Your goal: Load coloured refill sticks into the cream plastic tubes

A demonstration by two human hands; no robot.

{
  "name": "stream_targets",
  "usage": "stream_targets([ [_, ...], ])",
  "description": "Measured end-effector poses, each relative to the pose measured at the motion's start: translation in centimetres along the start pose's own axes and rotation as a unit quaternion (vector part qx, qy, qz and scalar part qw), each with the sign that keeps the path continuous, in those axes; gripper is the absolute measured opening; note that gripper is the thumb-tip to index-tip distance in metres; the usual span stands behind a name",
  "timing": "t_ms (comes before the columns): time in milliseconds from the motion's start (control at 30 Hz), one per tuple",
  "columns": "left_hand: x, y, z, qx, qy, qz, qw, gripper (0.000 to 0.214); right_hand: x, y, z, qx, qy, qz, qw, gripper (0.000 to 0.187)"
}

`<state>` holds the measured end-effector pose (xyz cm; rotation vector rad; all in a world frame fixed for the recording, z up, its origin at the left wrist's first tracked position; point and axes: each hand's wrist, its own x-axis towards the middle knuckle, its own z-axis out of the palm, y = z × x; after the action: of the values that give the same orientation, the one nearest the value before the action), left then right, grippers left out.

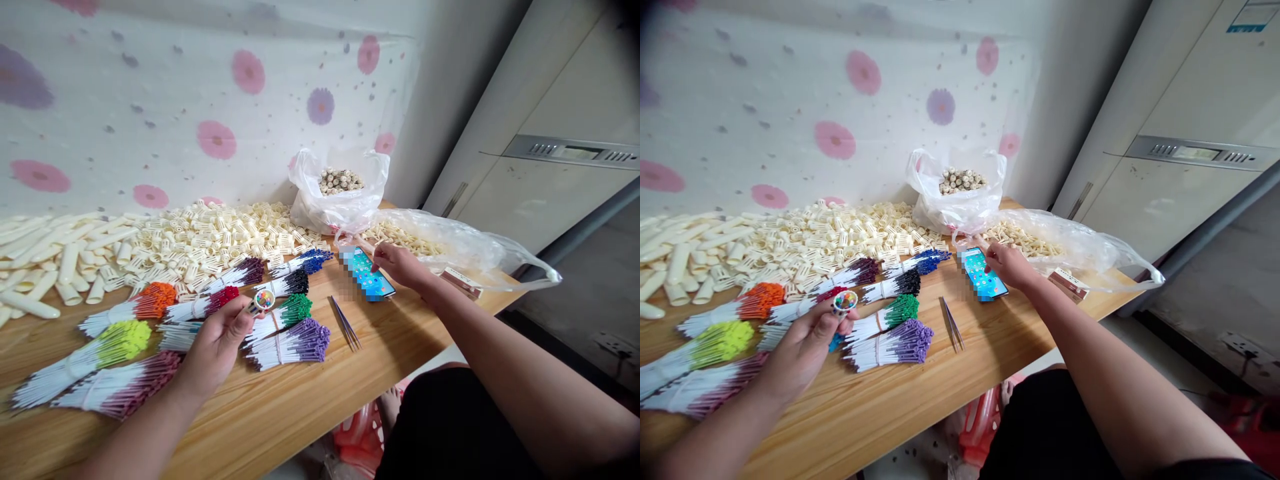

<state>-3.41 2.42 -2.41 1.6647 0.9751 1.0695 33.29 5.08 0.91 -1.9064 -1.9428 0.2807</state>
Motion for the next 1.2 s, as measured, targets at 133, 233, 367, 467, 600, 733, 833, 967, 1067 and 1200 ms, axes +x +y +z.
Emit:
stream_targets([
  [133,0.1,0.0,0.1,0.004,-0.008,0.012,1.0,0.046,-1.1,-0.2,-0.4,-0.004,-0.033,-0.015,0.999,0.014],
  [233,0.2,0.2,0.2,0.0,-0.013,0.014,1.0,0.048,-1.7,-0.2,-0.6,-0.011,-0.05,-0.024,0.998,0.017],
  [367,0.2,0.5,0.4,0.008,-0.016,0.02,1.0,0.049,-2.5,-0.1,-0.7,-0.006,-0.073,-0.043,0.996,0.016],
  [467,0.3,0.7,0.4,0.012,-0.02,0.019,1.0,0.049,-2.9,0.0,-0.7,0.0,-0.085,-0.058,0.995,0.015],
  [600,0.3,0.8,0.4,0.03,-0.008,0.023,0.999,0.05,-3.0,0.1,-0.6,0.001,-0.086,-0.07,0.994,0.012],
  [733,0.3,0.6,0.3,0.048,-0.001,0.027,0.998,0.051,-2.8,0.1,-0.4,0.0,-0.076,-0.074,0.994,0.013],
  [833,0.3,0.5,0.3,0.051,-0.002,0.024,0.998,0.05,-2.9,0.0,-0.3,0.004,-0.082,-0.075,0.994,0.011],
  [967,0.2,0.3,0.1,0.049,-0.002,0.017,0.999,0.049,-2.6,0.0,0.1,-0.004,-0.083,-0.057,0.995,0.009],
  [1067,0.2,0.2,0.1,0.048,-0.004,0.013,0.999,0.049,-0.6,0.6,0.0,-0.051,-0.015,0.016,0.998,0.019],
  [1200,0.3,0.3,0.2,0.043,-0.006,0.012,0.999,0.051,4.8,2.5,-0.6,-0.136,0.041,0.134,0.981,0.025],
])
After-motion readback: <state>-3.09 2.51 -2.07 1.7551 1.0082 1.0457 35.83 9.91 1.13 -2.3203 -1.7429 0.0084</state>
